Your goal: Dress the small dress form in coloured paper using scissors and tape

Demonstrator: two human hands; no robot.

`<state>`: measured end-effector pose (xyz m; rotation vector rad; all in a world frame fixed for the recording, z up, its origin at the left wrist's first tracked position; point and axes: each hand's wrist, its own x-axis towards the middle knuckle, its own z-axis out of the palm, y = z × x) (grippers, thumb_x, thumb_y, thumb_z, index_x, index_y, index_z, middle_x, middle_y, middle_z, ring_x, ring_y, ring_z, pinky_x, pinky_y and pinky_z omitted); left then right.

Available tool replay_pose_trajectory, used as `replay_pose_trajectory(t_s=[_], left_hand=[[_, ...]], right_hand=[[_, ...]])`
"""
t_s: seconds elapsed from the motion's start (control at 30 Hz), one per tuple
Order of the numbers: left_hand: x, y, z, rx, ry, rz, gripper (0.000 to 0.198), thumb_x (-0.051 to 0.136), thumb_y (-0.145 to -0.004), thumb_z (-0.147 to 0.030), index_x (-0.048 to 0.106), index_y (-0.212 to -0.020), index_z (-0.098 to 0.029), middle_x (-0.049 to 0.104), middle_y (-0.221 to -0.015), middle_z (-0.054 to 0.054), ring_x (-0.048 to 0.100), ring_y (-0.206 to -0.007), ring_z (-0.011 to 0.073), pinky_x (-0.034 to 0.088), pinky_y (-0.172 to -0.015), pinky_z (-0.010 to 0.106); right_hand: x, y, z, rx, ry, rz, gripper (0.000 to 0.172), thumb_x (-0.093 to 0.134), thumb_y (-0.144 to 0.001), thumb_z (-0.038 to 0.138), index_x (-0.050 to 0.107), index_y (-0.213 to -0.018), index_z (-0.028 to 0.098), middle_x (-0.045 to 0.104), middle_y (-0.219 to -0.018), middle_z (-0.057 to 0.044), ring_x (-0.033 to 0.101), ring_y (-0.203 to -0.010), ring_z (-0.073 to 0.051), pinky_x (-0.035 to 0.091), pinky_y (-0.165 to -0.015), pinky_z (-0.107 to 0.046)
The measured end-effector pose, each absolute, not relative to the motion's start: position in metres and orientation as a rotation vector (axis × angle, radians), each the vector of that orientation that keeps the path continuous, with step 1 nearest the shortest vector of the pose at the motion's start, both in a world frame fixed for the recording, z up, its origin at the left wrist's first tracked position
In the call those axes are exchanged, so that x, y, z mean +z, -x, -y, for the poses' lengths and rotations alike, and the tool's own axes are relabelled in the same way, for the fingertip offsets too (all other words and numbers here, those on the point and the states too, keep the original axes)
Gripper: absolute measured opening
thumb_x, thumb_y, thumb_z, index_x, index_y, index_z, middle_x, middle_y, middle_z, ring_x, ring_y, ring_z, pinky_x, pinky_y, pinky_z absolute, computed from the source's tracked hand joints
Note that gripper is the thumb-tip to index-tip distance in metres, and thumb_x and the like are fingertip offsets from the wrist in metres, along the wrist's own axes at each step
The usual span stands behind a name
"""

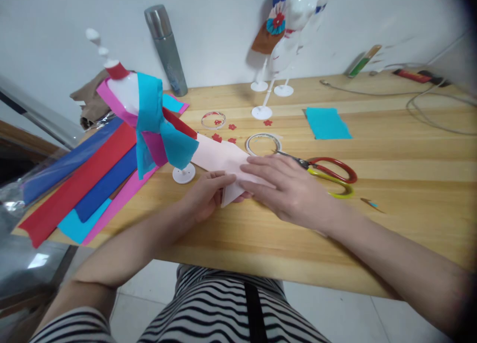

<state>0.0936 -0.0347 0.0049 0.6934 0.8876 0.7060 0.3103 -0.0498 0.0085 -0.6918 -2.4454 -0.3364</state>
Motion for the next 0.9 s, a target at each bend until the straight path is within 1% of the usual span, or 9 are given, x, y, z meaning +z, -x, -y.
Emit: replay_pose_trajectory(t_s=[0.13,0.3,0.43,0.53,0.63,0.7,0.77,0.83,0.9], left_hand=[[0.008,-0.094,0.039,0.737,-0.633,-0.934,0.010,0.080,-0.077,-0.022,0.073,-0.078,-0.016,0.072,-0.076,0.002,0.064,-0.069,0.0124,0.053,-0.067,0.023],[0.013,-0.092,0.043,0.725,-0.614,-0.906,0.011,0.079,-0.079,-0.027,0.076,-0.079,-0.017,0.077,-0.083,0.005,0.067,-0.077,0.0166,0.054,-0.072,0.025],[0.015,-0.087,0.047,0.685,-0.633,-0.899,0.036,0.071,-0.088,-0.053,0.079,-0.088,-0.018,0.080,-0.085,0.009,0.075,-0.081,0.0234,0.058,-0.078,0.034],[0.026,-0.079,0.056,0.640,-0.768,-0.941,0.055,0.060,-0.089,-0.071,0.079,-0.085,-0.019,0.081,-0.084,0.013,0.078,-0.082,0.0275,0.060,-0.074,0.037],[0.048,-0.065,0.074,0.603,-0.992,-0.976,0.060,0.060,-0.086,-0.075,0.078,-0.079,-0.018,0.079,-0.078,0.013,0.076,-0.070,0.0248,0.058,-0.063,0.033],[0.064,-0.052,0.088,0.627,-1.225,-1.047,0.046,0.071,-0.084,-0.062,0.075,-0.070,-0.018,0.074,-0.065,0.008,0.068,-0.056,0.0190,0.052,-0.053,0.028],[0.077,-0.036,0.098,0.980,-1.488,-1.280,0.034,0.076,-0.085,-0.044,0.071,-0.061,-0.020,0.063,-0.053,0.001,0.056,-0.049,0.0131,0.045,-0.050,0.025],[0.083,-0.018,0.097,1.507,-1.627,-1.508,0.013,0.076,-0.085,-0.028,0.075,-0.073,-0.023,0.069,-0.065,-0.001,0.059,-0.060,0.0134,0.049,-0.058,0.025],[0.086,-0.002,0.084,1.906,-1.652,-1.553,0.005,0.076,-0.084,-0.025,0.078,-0.088,-0.026,0.072,-0.078,-0.002,0.063,-0.070,0.0140,0.054,-0.068,0.026]], right_hand=[[-0.015,-0.293,0.048,-0.328,0.651,2.426,0.025,0.053,-0.101,0.015,0.074,-0.114,0.021,0.075,-0.130,-0.014,0.065,-0.128,-0.030,0.055,-0.100,-0.052],[-0.011,-0.288,0.047,-0.177,0.556,2.259,0.022,0.058,-0.096,0.011,0.074,-0.102,0.024,0.079,-0.112,-0.010,0.071,-0.116,-0.028,0.057,-0.095,-0.051],[0.019,-0.286,0.048,0.302,0.667,2.080,0.016,0.063,-0.095,0.015,0.073,-0.097,0.027,0.077,-0.095,-0.007,0.074,-0.098,-0.025,0.059,-0.083,-0.045],[0.050,-0.281,0.041,0.720,0.850,1.895,0.009,0.067,-0.094,0.028,0.073,-0.088,0.027,0.076,-0.087,-0.004,0.072,-0.083,-0.022,0.058,-0.074,-0.040],[0.075,-0.270,0.025,1.032,0.990,1.730,0.016,0.071,-0.087,0.040,0.071,-0.080,0.025,0.073,-0.078,-0.002,0.067,-0.069,-0.019,0.053,-0.063,-0.034],[0.085,-0.258,0.011,1.135,0.979,1.683,0.021,0.071,-0.083,0.044,0.070,-0.077,0.024,0.070,-0.074,-0.001,0.063,-0.066,-0.017,0.050,-0.060,-0.031],[0.088,-0.245,-0.004,1.178,0.921,1.687,0.022,0.069,-0.081,0.044,0.069,-0.074,0.022,0.067,-0.073,0.000,0.061,-0.067,-0.016,0.048,-0.062,-0.031],[0.086,-0.233,-0.017,1.224,0.864,1.701,0.022,0.068,-0.081,0.043,0.067,-0.073,0.022,0.065,-0.071,0.000,0.059,-0.067,-0.016,0.047,-0.063,-0.030],[0.081,-0.224,-0.028,1.265,0.830,1.698,0.021,0.068,-0.078,0.042,0.065,-0.072,0.022,0.064,-0.072,-0.001,0.060,-0.070,-0.016,0.046,-0.063,-0.031]])
